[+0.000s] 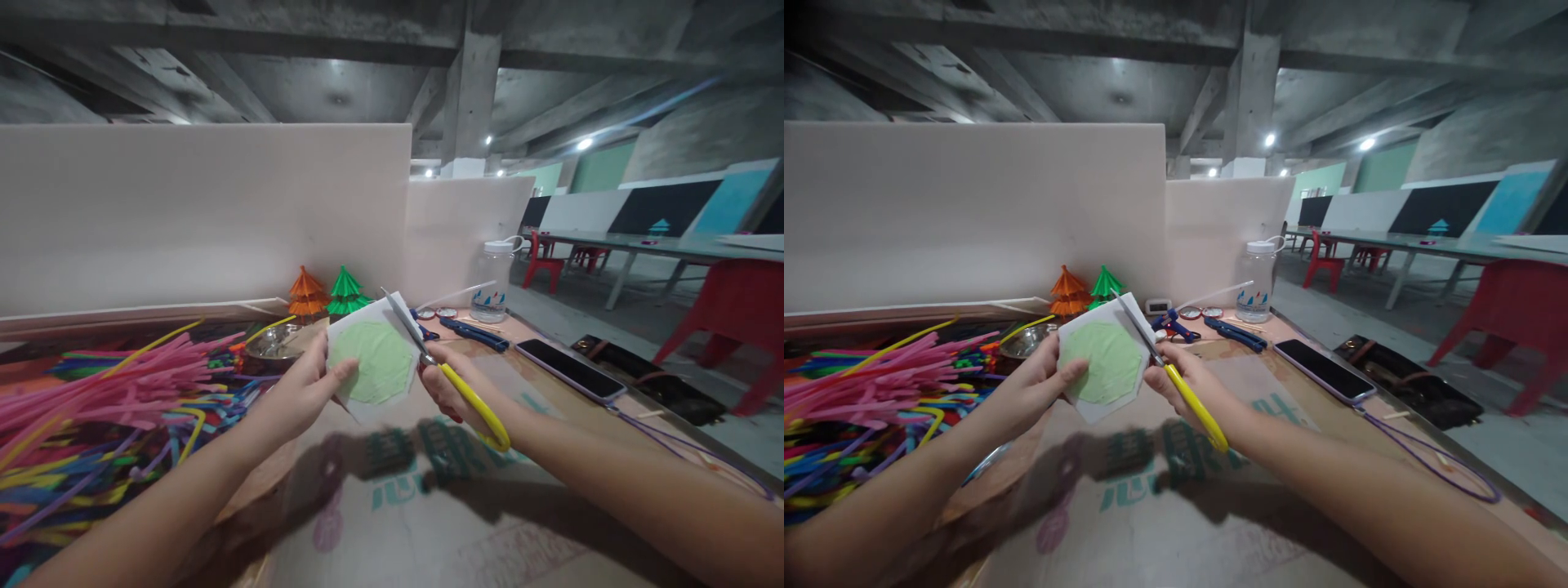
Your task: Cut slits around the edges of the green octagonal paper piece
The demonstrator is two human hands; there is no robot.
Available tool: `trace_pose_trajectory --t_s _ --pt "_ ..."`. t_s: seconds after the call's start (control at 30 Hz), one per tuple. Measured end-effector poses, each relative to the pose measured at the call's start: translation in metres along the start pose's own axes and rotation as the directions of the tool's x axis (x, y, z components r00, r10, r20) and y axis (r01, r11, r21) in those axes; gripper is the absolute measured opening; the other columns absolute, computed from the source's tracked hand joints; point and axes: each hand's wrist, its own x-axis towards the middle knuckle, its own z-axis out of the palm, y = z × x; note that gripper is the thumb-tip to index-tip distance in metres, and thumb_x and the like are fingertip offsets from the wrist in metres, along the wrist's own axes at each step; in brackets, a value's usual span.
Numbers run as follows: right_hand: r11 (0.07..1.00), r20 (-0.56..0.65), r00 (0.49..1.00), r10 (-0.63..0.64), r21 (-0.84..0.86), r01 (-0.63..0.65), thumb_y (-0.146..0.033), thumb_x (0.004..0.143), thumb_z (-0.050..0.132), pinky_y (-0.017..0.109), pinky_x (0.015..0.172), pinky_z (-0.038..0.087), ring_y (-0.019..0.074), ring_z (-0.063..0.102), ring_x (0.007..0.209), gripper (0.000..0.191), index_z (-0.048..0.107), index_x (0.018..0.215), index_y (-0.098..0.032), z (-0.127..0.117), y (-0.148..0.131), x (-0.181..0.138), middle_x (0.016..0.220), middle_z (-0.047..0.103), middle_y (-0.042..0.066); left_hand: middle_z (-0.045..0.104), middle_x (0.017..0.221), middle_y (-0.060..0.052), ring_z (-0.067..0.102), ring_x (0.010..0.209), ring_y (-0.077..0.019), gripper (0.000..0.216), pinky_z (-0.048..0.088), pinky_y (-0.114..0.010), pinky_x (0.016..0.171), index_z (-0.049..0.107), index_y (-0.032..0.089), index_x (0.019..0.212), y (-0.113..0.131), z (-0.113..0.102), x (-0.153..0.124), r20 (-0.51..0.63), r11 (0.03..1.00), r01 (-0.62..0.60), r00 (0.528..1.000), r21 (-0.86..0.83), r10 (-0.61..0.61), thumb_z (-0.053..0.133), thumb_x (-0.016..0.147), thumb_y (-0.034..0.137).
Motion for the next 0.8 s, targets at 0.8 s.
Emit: trace_pose_trajectory --t_s 0.8 --pt "0.997 -0.074 0.995 0.063 0.047 -0.060 -0.066 0.078 0.067 0.023 0.041 0.027 0.0080 0.031 0.044 0.055 0.056 0.106 -0.020 -0.002 0.012 0.000 0.060 0.036 -0.009 0.072 0.112 -0.010 0.069 0.096 -0.0246 0.062 0.060 -0.029 0.072 0.057 0.020 0.132 -0.006 -0.016 0.013 -0.062 0.994 -0.095 0.994 -0.051 0.092 0.074 0.081 0.051"
